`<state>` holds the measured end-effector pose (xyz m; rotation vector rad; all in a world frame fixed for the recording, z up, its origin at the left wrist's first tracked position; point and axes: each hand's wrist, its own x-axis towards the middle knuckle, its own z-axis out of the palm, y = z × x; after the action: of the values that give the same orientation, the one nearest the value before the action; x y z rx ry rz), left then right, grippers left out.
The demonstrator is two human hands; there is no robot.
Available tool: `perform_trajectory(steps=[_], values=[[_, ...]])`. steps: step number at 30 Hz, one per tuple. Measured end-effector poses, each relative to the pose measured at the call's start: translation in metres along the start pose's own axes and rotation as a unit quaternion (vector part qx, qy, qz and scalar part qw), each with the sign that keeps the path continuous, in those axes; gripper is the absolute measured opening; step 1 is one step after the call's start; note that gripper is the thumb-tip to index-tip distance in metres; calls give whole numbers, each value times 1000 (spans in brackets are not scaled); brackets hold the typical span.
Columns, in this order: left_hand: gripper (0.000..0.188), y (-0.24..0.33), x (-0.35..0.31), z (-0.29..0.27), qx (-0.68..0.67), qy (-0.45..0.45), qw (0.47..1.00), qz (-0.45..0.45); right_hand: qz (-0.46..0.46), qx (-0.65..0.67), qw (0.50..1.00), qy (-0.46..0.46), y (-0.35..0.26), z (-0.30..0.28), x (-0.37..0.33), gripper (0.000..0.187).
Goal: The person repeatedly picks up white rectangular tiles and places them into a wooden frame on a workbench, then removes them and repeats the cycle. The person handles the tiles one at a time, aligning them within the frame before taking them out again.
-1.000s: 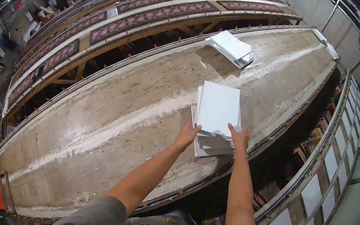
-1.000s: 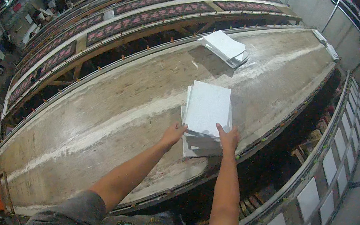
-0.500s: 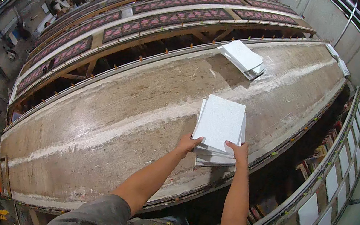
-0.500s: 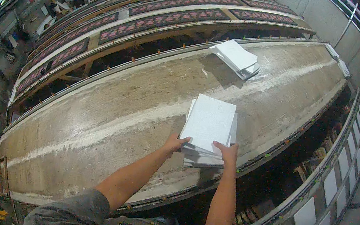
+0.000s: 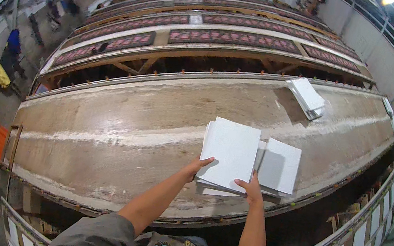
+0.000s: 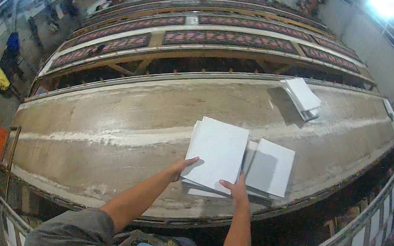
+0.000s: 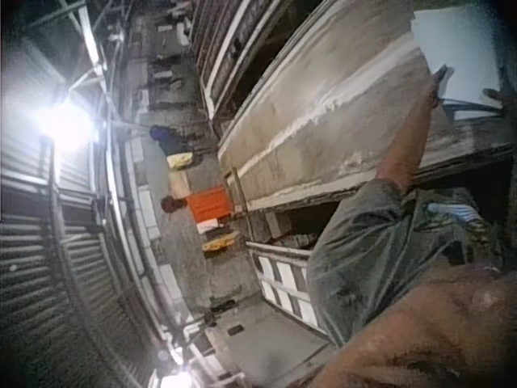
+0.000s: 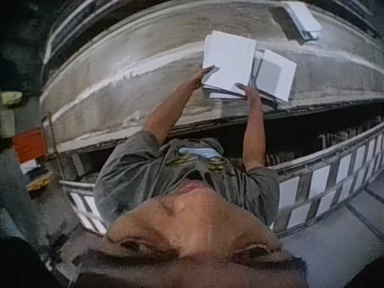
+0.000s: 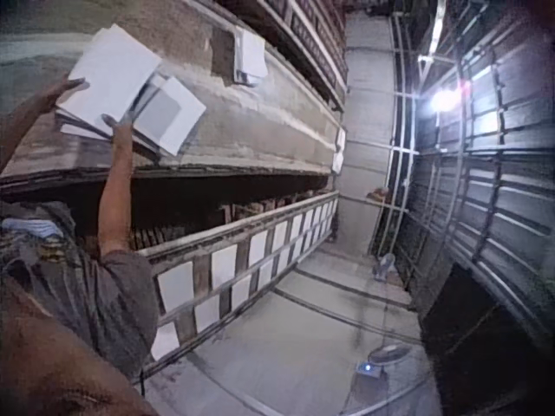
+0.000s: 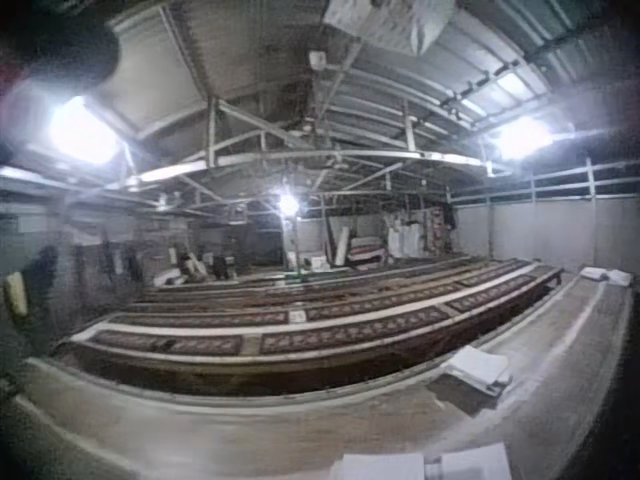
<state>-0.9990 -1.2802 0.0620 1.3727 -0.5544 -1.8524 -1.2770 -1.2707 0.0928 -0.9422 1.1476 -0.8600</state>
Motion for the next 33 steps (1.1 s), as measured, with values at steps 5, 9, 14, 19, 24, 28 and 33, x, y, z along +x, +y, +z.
perform_trajectory(steps=[5, 9, 14, 19, 24, 28, 33], values=[[92, -3, -76, -110, -20, -2, 997, 78, -37, -7, 999, -34, 26, 114, -16, 88], [83, 4, -153, -200, -88, 46, 990, 103, -20, -1, 999, -42, 50, 221, -38, 85], [76, -5, -241, -304, -76, 77, 978, 179, -103, -54, 990, -84, 70, 349, -64, 96], [69, -26, -294, -372, -113, 190, 950, 220, -158, -391, 907, -5, 82, 454, -73, 116], [67, -60, -296, -416, -146, 275, 908, 280, -134, -486, 863, -26, 65, 530, -89, 127], [75, -43, -335, -433, -152, 348, 879, 288, -171, -407, 892, -94, 87, 566, -69, 122], [69, -70, -354, -503, -224, 338, 865, 297, -157, -389, 901, -108, 86, 637, -96, 117]])
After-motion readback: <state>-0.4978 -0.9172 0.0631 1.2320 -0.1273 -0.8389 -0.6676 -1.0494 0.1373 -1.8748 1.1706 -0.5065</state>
